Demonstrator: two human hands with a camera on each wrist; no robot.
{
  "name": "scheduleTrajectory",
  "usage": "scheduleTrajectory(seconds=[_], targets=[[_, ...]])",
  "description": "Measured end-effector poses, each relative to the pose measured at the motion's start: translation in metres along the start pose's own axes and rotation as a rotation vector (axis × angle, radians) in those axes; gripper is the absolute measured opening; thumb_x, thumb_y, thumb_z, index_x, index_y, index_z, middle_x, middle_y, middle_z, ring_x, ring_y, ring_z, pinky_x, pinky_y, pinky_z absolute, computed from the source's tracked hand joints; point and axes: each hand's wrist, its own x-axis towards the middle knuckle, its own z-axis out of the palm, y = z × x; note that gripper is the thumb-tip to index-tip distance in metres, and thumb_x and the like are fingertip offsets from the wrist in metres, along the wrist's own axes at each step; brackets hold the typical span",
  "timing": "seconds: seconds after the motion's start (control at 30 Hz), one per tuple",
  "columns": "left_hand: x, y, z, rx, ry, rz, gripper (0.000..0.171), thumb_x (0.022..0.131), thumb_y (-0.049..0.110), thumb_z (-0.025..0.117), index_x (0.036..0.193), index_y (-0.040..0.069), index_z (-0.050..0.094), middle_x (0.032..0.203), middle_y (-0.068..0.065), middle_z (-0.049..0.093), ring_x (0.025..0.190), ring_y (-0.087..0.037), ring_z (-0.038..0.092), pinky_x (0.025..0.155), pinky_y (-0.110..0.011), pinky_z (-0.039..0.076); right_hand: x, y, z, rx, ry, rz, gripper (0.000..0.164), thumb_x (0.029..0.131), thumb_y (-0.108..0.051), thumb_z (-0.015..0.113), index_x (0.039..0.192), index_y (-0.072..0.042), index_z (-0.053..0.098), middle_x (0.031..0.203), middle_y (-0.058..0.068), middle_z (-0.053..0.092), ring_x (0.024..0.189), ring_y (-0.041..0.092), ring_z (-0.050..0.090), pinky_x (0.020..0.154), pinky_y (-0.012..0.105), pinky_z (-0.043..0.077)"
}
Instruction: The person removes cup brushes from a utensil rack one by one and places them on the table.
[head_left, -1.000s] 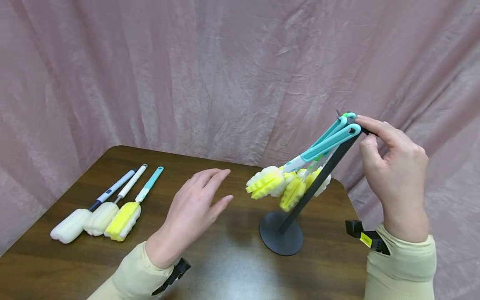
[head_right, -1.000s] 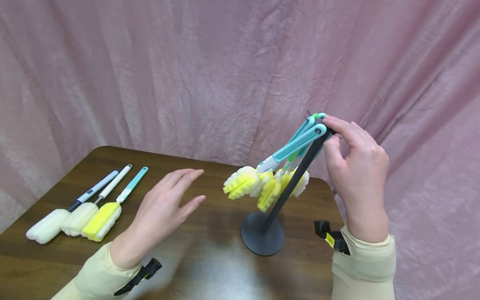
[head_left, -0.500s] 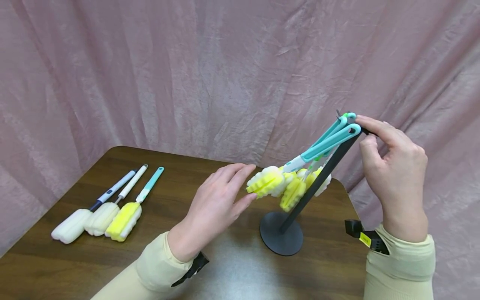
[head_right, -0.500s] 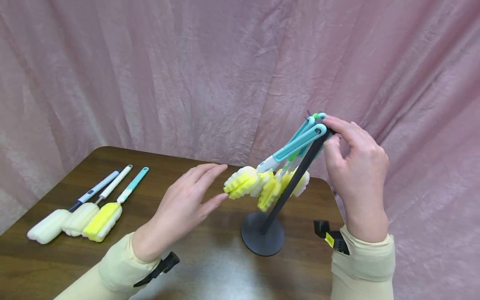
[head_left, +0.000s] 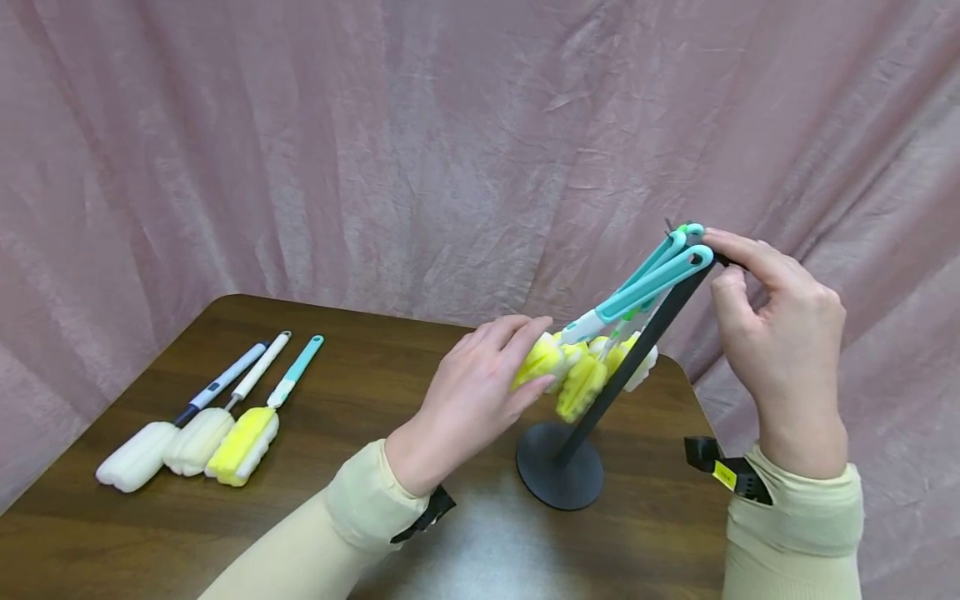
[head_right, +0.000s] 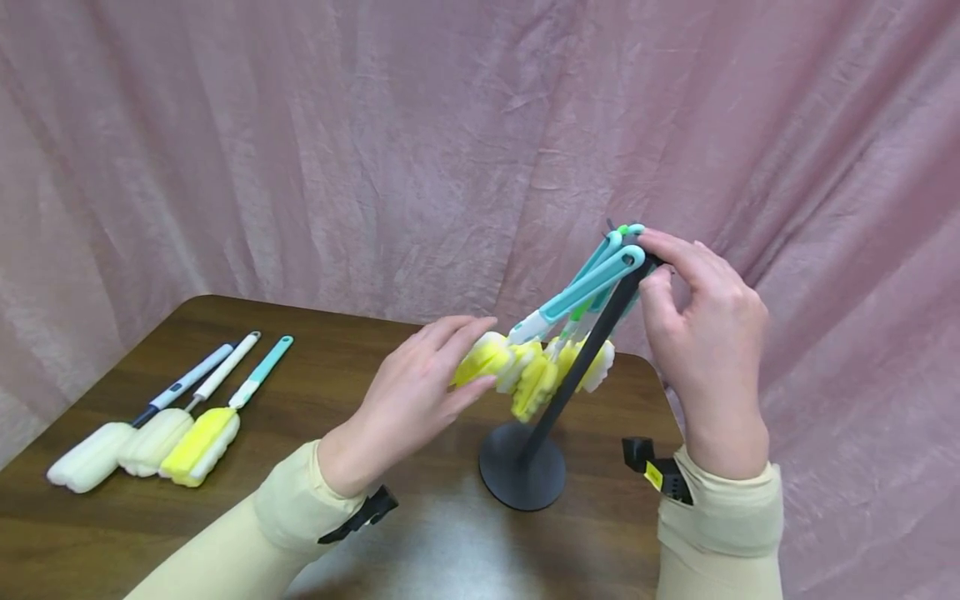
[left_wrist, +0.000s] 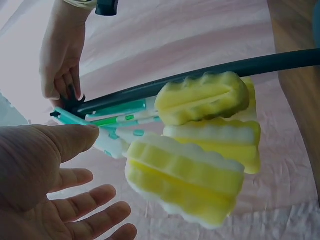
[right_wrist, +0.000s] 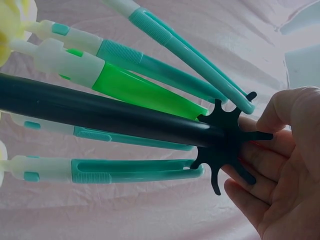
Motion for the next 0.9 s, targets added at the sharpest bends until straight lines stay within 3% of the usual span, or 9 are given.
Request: scheduleTrajectory(seconds=[0.47, 0.9], targets=[[0.027, 0.008, 0.021, 0.018, 0.01, 0.023, 0.06, 0.089, 0.037, 0.073, 0.14, 0.014, 0.053, 0.12, -0.001, 0.06, 0.1, -0.018, 0.062, 0.084, -0.03, 0.047, 0.0, -0.033, -0.007, 0.012, 0.01, 0.012, 0.038, 0.092, -0.008, 0.045, 0.112, -0.013, 0.078, 0.11, 0.0, 0.073, 0.058, 0.001, 0.03, 0.054, 0.017, 0.02], [0.053, 0.02, 0.023, 0.069, -0.016, -0.014, 0.055, 0.093, 0.044, 0.067, 0.138, 0.014, 0.054, 0.109, 0.004, 0.062, 0.09, -0.013, 0.061, 0.075, -0.027, 0.047, 0.0, -0.031, -0.008, -0.003, 0.007, 0.032, 0.038, 0.093, -0.009, 0.046, 0.113, -0.015, 0.078, 0.11, 0.001, 0.073, 0.052, 0.0, 0.026, 0.053, 0.016, 0.021]])
